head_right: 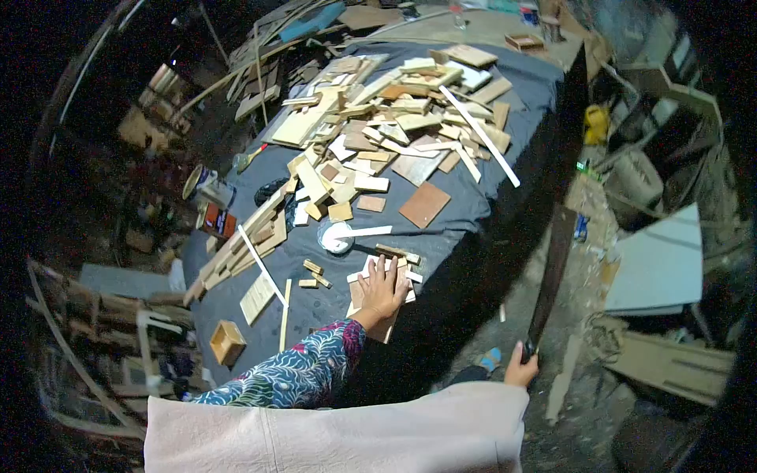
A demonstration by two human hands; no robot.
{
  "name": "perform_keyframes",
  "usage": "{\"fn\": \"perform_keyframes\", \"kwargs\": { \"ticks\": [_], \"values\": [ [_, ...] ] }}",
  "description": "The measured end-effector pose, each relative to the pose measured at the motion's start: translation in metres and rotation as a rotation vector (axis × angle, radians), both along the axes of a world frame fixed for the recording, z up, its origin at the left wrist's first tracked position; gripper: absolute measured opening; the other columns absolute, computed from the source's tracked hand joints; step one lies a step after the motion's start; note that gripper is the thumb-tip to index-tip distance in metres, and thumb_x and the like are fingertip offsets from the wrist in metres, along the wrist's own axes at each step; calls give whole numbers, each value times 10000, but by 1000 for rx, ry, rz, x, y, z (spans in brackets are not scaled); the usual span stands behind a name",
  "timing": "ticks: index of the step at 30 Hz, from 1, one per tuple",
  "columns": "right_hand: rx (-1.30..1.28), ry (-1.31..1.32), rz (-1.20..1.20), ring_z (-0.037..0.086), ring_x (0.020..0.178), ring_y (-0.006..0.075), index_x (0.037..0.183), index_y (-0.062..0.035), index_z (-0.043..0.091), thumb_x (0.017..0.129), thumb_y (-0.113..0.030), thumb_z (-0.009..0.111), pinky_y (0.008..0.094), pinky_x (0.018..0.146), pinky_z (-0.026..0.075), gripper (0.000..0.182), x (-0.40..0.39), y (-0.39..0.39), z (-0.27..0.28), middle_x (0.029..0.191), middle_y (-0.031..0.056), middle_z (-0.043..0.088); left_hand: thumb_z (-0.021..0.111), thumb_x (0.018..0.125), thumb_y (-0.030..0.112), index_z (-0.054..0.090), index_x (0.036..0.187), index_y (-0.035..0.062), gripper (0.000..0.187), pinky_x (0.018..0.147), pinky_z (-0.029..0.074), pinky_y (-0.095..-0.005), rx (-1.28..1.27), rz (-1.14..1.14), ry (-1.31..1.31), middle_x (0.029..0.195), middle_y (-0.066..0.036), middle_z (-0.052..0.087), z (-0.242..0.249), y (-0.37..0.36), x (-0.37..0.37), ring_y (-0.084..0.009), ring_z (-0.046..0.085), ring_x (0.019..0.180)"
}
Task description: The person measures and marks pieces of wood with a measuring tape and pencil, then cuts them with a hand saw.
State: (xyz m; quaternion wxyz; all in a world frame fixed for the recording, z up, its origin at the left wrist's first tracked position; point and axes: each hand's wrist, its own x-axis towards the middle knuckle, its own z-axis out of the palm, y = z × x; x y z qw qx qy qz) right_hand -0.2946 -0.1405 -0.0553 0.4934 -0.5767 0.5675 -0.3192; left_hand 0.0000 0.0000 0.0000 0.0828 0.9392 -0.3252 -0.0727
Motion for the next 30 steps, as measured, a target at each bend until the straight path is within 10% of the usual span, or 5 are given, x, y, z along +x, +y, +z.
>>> {"fn": "perform_keyframes", "kwargs": {
  "ticks": [6, 15, 30],
  "values": [
    [-205, 327, 164, 523, 732, 372, 938, 20, 485, 818, -314, 481, 391, 664, 400, 355, -32, -4, 61, 810, 191, 563, 507, 490, 744, 152, 1326, 156, 1082, 869, 6, -663, 30, -155, 75, 1352, -225, 32, 32, 15, 3, -437, -34, 1228],
    [-468, 422, 487, 533, 756, 388, 1056, -118, 439, 786, -365, 483, 449, 632, 406, 368, 133, -80, 106, 787, 198, 565, 680, 499, 535, 135, 1325, 185, 1050, 902, 75, -633, 63, -145, 30, 1338, -186, 133, 44, 26, -3, -369, 86, 1242],
    [-862, 369, 864, 512, 818, 341, 966, -35, 474, 741, -317, 562, 421, 677, 411, 371, 394, -135, 71, 850, 174, 535, 611, 503, 624, 162, 1317, 178, 1031, 914, 36, -629, 160, 77, 109, 1331, -176, 171, 59, 34, 9, -359, 120, 1239]
  ]
}}
